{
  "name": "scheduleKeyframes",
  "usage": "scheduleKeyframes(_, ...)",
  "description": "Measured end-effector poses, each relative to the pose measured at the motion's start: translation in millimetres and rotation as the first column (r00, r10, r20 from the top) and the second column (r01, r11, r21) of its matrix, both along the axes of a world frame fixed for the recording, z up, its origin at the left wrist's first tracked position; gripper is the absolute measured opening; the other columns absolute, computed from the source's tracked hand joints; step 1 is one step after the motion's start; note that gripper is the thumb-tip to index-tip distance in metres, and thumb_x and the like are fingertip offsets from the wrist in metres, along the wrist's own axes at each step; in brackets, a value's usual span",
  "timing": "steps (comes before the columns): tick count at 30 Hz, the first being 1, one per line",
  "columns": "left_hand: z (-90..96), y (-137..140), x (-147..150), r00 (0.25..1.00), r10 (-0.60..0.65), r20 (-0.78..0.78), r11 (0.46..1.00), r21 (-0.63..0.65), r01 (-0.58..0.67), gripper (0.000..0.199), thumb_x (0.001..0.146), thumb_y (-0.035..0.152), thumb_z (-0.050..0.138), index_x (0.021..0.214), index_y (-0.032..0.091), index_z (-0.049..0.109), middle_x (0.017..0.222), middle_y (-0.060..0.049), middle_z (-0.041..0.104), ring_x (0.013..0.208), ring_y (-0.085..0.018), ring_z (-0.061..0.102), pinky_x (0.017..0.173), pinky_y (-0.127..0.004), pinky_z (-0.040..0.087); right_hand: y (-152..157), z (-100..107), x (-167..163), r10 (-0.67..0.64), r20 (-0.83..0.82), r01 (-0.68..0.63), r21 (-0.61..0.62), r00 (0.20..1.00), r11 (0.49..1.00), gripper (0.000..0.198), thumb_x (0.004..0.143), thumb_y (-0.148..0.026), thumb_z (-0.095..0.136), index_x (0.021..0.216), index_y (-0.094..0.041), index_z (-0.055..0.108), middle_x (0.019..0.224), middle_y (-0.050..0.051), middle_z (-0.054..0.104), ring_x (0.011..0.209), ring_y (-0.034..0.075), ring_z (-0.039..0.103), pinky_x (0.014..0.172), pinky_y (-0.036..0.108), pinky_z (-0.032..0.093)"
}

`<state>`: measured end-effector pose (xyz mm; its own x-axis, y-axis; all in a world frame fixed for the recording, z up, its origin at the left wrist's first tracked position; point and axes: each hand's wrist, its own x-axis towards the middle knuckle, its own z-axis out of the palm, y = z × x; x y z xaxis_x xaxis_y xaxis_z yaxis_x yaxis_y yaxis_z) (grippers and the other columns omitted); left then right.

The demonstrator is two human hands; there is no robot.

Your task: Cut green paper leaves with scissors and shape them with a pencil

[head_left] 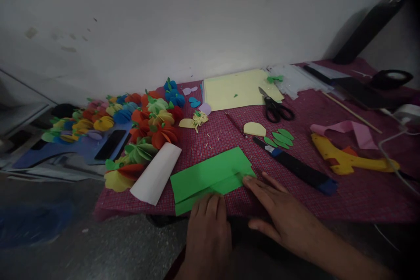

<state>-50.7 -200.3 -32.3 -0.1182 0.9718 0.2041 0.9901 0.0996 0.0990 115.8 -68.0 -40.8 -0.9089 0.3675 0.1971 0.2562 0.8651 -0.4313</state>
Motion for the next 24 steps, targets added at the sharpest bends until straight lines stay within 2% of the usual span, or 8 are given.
scheduleKeyframes(6,-5.3,-4.1,0.5,0.998,-0.013,-0.057,0.999,-0.041,0.01,0.051,0.073,0.001,0.045,0.125,0.006,0.049,0.099,-0.01,0.062,0.088,-0.025,0.058,0.077,-0.041,0.051,1.2,-0.5,-0.2,0.013,0.024,-0.013,0.023,1.0,1.0,0.067,0.086,-0.039,0.056,0.14,-0.012,0.029,0.136,0.017,0.049,0.126,0.026,0.045,0.107,0.052,0.033)
scheduleKeyframes(12,-4.4,-4.8,0.9,0.986,-0.015,-0.168,0.999,-0.041,0.009,0.046,0.075,0.004,0.047,0.12,0.004,0.052,0.09,-0.009,0.062,0.085,-0.026,0.057,0.079,-0.045,0.049,2.3,-1.7,-0.1,0.026,0.018,-0.027,0.043,0.999,0.999,0.07,0.086,-0.039,0.056,0.142,-0.011,0.026,0.135,0.017,0.05,0.125,0.026,0.046,0.105,0.052,0.035)
scheduleKeyframes(17,-0.3,-17.3,-7.5,0.987,-0.027,-0.158,0.996,-0.087,0.013,0.043,0.078,0.003,0.045,0.121,0.007,0.052,0.097,-0.009,0.063,0.091,-0.024,0.056,0.083,-0.042,0.045,2.3,-4.4,1.7,0.004,0.004,-0.004,0.013,1.0,1.0,0.072,0.084,-0.037,0.058,0.143,-0.015,0.025,0.136,0.015,0.049,0.126,0.027,0.045,0.105,0.053,0.035)
scheduleKeyframes(24,4.8,-36.1,-15.5,0.981,0.155,-0.115,0.985,-0.054,-0.162,0.038,0.078,0.004,0.044,0.111,0.014,0.059,0.091,-0.007,0.064,0.087,-0.023,0.055,0.081,-0.043,0.04,1.6,-7.6,2.4,-0.015,-0.009,0.015,0.015,1.0,1.0,0.075,0.083,-0.04,0.059,0.144,-0.016,0.023,0.138,0.012,0.048,0.126,0.027,0.045,0.105,0.052,0.036)
